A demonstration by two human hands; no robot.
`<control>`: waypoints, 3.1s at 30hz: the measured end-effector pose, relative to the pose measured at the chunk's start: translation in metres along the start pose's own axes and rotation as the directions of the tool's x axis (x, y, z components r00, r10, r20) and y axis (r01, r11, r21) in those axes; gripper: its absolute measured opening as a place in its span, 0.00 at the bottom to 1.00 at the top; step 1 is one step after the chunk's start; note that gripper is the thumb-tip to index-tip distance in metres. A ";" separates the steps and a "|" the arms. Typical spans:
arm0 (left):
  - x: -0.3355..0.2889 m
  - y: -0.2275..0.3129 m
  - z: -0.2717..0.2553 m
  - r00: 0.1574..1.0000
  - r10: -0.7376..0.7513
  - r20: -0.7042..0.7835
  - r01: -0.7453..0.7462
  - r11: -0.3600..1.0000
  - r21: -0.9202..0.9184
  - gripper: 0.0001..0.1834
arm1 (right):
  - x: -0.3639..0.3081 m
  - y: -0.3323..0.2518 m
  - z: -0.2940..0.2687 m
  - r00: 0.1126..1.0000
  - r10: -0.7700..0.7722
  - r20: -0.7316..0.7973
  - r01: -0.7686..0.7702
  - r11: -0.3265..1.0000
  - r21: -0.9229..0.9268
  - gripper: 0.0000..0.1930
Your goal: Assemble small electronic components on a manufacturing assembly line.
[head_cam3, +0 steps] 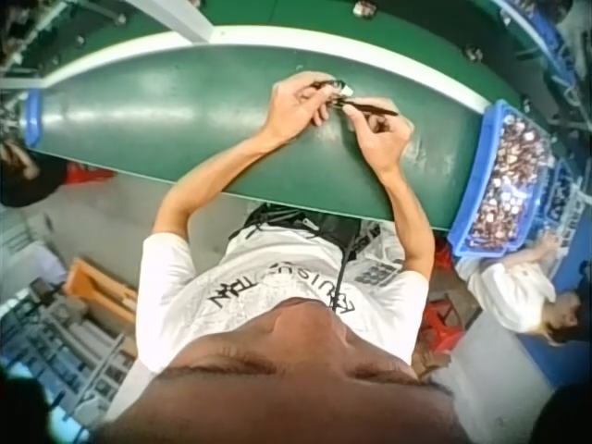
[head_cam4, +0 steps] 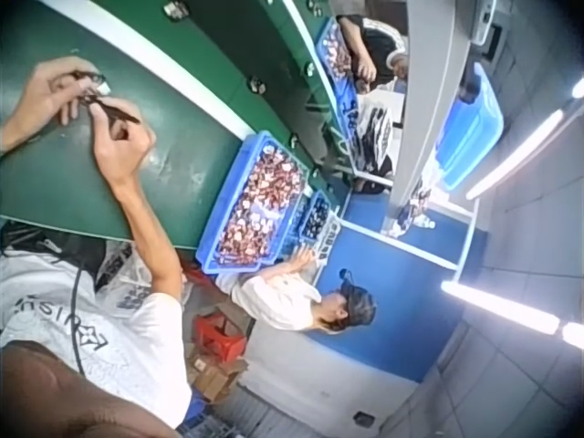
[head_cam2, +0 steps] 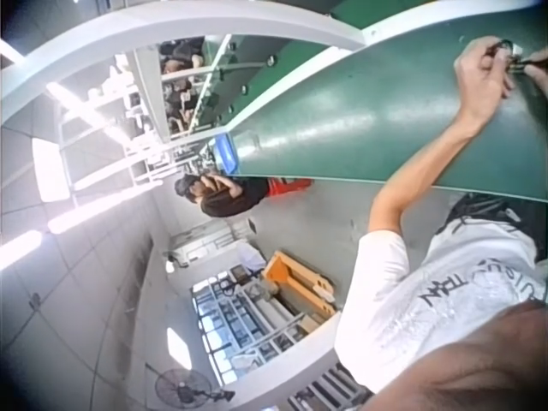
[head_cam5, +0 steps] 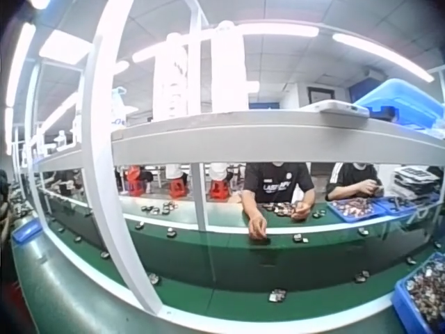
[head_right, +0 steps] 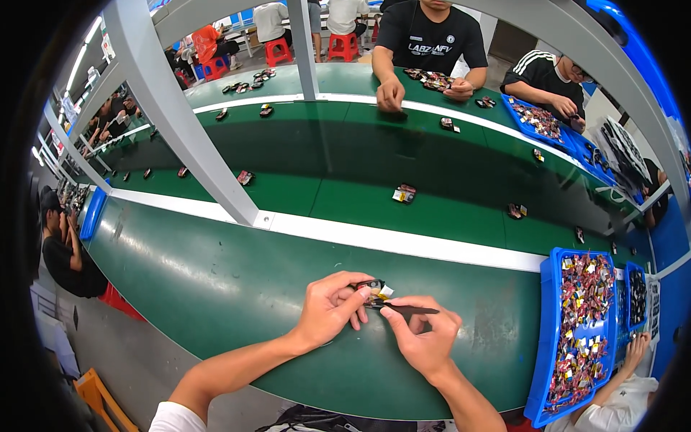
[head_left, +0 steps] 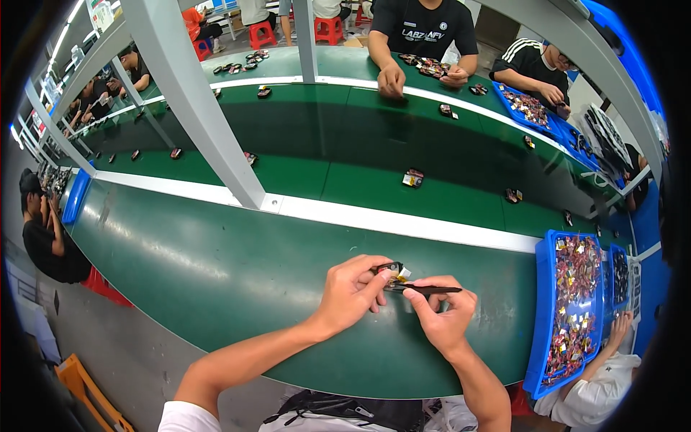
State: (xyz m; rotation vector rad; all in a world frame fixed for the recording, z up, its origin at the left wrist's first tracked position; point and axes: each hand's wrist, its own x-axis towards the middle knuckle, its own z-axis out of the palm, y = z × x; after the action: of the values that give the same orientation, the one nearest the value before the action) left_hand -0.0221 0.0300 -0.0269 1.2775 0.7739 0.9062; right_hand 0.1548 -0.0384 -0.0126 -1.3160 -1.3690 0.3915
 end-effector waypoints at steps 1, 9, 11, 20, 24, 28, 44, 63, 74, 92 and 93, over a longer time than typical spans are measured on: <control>0.000 0.000 0.000 1.000 0.016 0.011 -0.016 1.000 -0.003 0.13 | -0.001 0.001 0.000 1.000 0.026 0.016 -0.027 1.000 0.014 0.08; -0.002 0.004 0.003 0.998 0.052 0.041 -0.055 0.996 0.069 0.12 | 0.008 -0.001 -0.009 0.872 0.452 0.186 -0.489 0.803 0.341 0.07; -0.003 0.004 0.004 0.997 0.058 0.048 -0.062 0.995 0.075 0.12 | 0.007 0.001 -0.008 0.877 0.446 0.177 -0.480 0.806 0.346 0.07; 0.002 -0.001 0.009 0.991 0.127 0.045 -0.132 0.984 0.120 0.12 | 0.014 0.002 -0.013 0.859 0.484 0.170 -0.511 0.785 0.350 0.07; 0.004 -0.004 0.011 0.991 0.127 0.040 -0.131 0.984 0.123 0.12 | 0.013 0.008 -0.017 0.855 0.481 0.193 -0.518 0.780 0.351 0.07; 0.005 -0.002 0.012 0.994 0.102 0.046 -0.107 0.986 0.129 0.12 | 0.012 0.012 -0.017 0.873 0.445 0.199 -0.488 0.797 0.357 0.07; 0.006 -0.002 0.011 0.994 0.087 0.065 -0.093 0.991 0.094 0.13 | 0.015 0.009 -0.019 0.837 0.496 0.231 -0.547 0.744 0.385 0.08; 0.010 -0.004 0.008 0.997 0.010 0.078 -0.008 1.000 -0.021 0.14 | 0.012 0.011 -0.021 0.875 0.442 0.199 -0.484 0.780 0.397 0.07; 0.012 -0.007 0.004 0.989 -0.043 0.143 0.062 0.989 -0.134 0.16 | 0.005 0.015 -0.016 0.995 0.092 0.046 -0.099 0.978 0.186 0.06; 0.010 -0.005 0.002 0.991 -0.004 0.133 0.022 0.991 -0.134 0.13 | 0.005 0.014 -0.013 0.996 -0.072 0.056 0.066 0.993 0.095 0.07; 0.010 -0.005 0.002 0.991 -0.007 0.131 0.026 0.990 -0.141 0.13 | 0.005 0.013 -0.013 0.995 -0.080 0.053 0.075 0.993 0.093 0.07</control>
State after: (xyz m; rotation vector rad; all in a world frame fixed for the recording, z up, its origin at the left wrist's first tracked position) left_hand -0.0153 0.0376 -0.0316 1.1898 0.6054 0.8409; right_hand 0.1729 -0.0359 -0.0173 -1.1810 -1.4287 0.4364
